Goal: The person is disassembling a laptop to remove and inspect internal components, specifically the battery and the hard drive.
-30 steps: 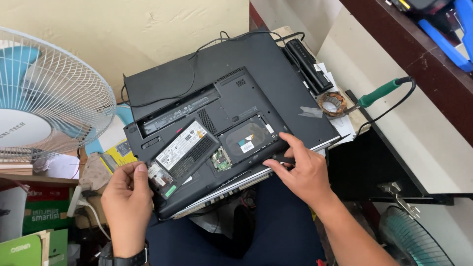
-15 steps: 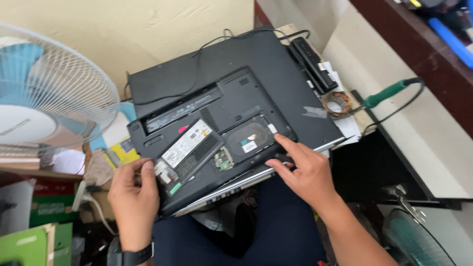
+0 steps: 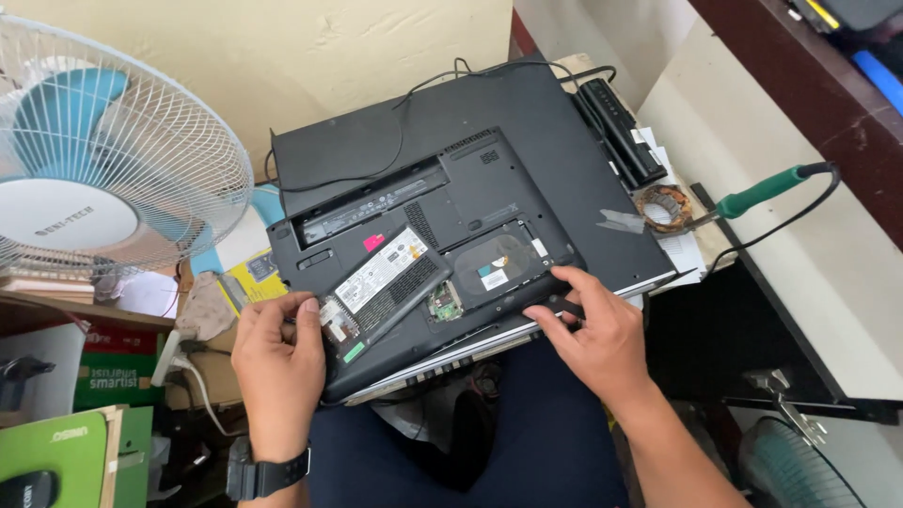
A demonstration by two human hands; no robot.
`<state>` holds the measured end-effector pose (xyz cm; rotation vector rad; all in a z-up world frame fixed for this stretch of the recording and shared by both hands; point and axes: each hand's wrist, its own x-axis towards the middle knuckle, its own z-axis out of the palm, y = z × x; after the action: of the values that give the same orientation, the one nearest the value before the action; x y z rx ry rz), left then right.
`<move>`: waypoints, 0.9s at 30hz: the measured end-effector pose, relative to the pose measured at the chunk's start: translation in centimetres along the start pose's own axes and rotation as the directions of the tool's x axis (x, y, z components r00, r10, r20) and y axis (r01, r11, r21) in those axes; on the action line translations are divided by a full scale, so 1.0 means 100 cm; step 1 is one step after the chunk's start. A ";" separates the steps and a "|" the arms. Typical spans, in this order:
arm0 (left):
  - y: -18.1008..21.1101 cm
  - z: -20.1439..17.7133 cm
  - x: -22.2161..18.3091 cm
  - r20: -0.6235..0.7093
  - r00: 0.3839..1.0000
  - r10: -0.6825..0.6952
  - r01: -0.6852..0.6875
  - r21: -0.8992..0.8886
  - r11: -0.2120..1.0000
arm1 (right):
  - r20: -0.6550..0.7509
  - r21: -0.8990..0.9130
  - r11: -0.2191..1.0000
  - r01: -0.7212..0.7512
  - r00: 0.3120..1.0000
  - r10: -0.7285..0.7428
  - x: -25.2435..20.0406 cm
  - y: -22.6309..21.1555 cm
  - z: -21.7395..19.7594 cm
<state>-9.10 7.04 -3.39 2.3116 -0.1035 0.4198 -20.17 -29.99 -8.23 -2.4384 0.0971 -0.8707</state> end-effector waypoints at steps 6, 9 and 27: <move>0.011 -0.001 -0.002 -0.074 0.988 0.135 -0.126 0.115 0.985 | -0.009 0.015 0.999 0.030 1.000 -0.030 0.001 -0.001 -0.001; 0.022 0.004 -0.004 -0.134 0.918 0.373 -0.335 0.239 0.911 | -0.018 0.084 0.995 0.050 0.999 -0.048 0.009 -0.010 -0.006; 0.131 0.070 -0.003 0.378 0.588 0.715 -0.751 -0.074 0.656 | 0.004 0.092 0.992 0.091 0.996 -0.092 0.018 -0.006 -0.015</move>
<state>-10.17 -7.18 0.93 2.3179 -1.3121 0.3701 -19.75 -30.59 -5.97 -2.3756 -0.0570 -0.8852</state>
